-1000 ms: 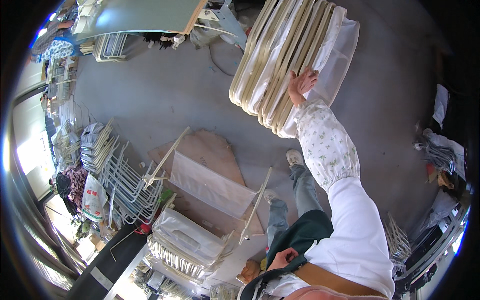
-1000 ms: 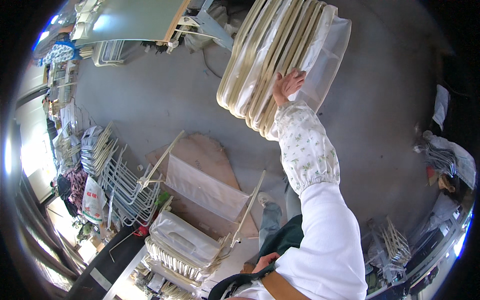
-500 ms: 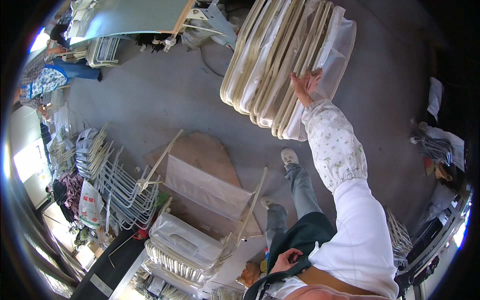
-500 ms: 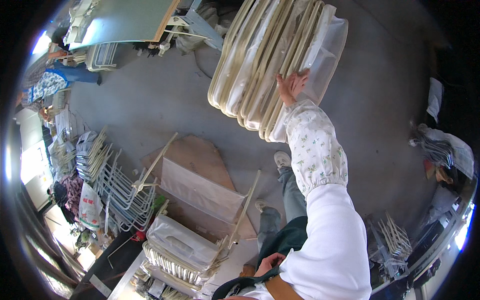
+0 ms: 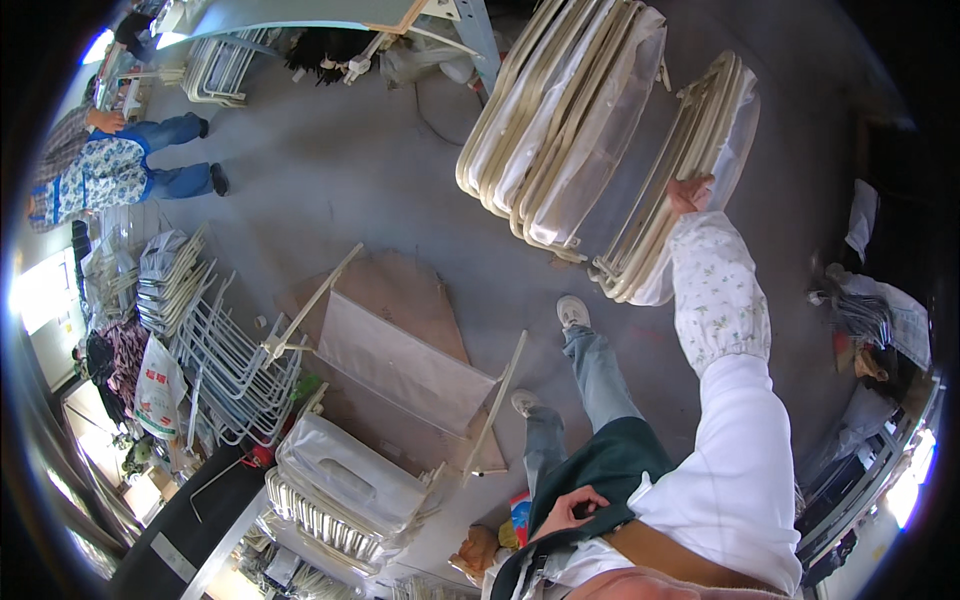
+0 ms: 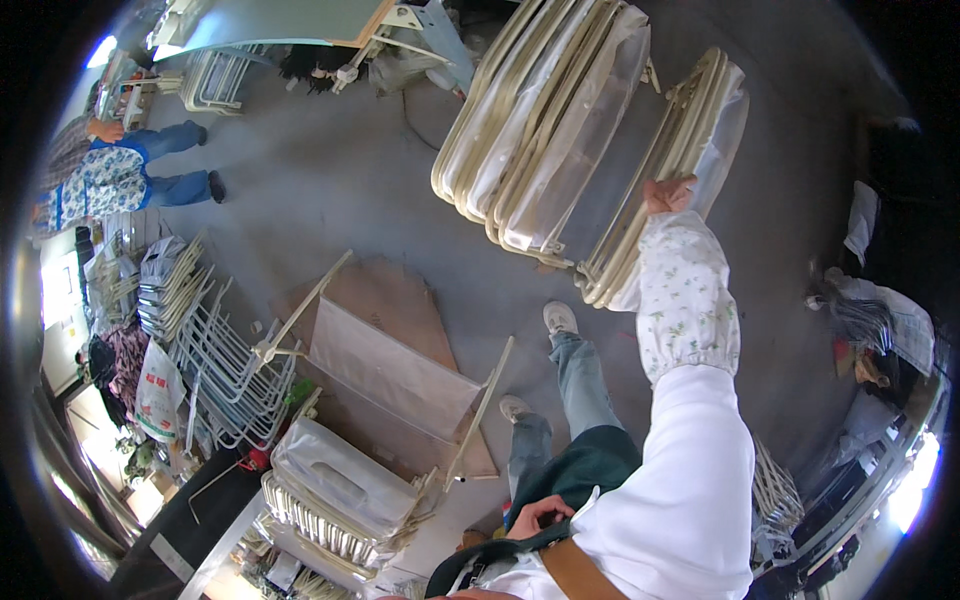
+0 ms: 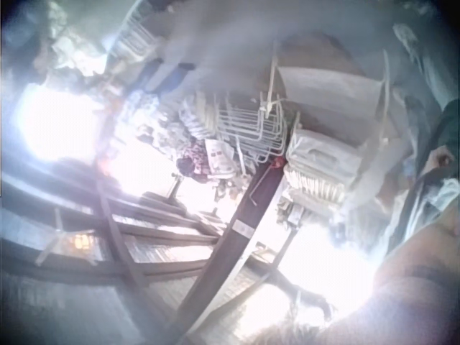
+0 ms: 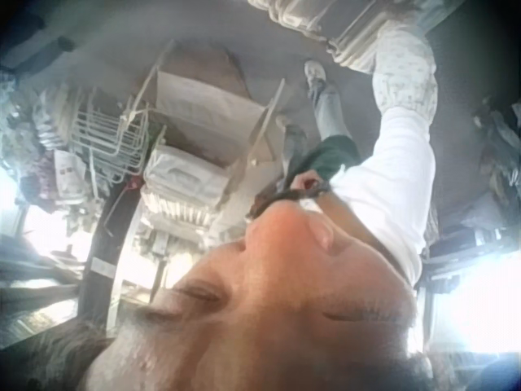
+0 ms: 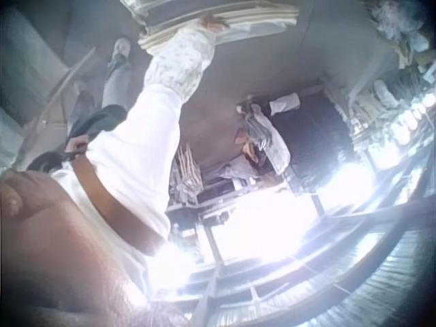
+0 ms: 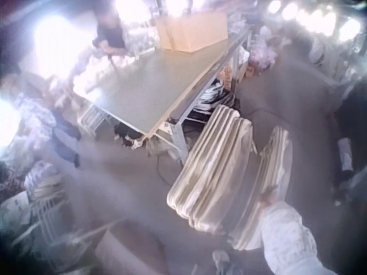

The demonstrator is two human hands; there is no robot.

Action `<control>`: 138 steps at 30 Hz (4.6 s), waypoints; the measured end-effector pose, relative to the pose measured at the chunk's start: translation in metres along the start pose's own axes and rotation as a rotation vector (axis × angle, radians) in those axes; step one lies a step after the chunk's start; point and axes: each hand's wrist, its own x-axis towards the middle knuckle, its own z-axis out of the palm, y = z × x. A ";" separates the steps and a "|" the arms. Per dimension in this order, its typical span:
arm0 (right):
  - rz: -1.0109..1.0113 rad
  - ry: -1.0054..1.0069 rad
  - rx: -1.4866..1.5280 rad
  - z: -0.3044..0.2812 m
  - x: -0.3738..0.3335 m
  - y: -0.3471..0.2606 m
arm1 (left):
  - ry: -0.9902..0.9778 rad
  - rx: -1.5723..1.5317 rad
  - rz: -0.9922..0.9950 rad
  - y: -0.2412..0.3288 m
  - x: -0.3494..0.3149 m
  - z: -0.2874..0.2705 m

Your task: The person assembles a white metal baby bassinet frame by connecting tubular legs and side rails, then inserts a fabric bassinet insert into the frame. They repeat the process with a second unit, handling the frame and insert by hand.

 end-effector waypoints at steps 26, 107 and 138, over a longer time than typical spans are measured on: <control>-0.851 -0.389 -0.043 -0.703 -0.290 0.026 | -0.367 0.310 2.034 0.213 -0.230 0.094; -1.585 -0.454 1.335 -0.536 -0.994 -0.100 | 0.905 -0.943 0.459 -0.279 -0.333 -0.286; -0.255 -2.392 0.869 -0.329 -0.785 -0.063 | 0.201 -0.955 0.241 -0.211 -0.231 -0.276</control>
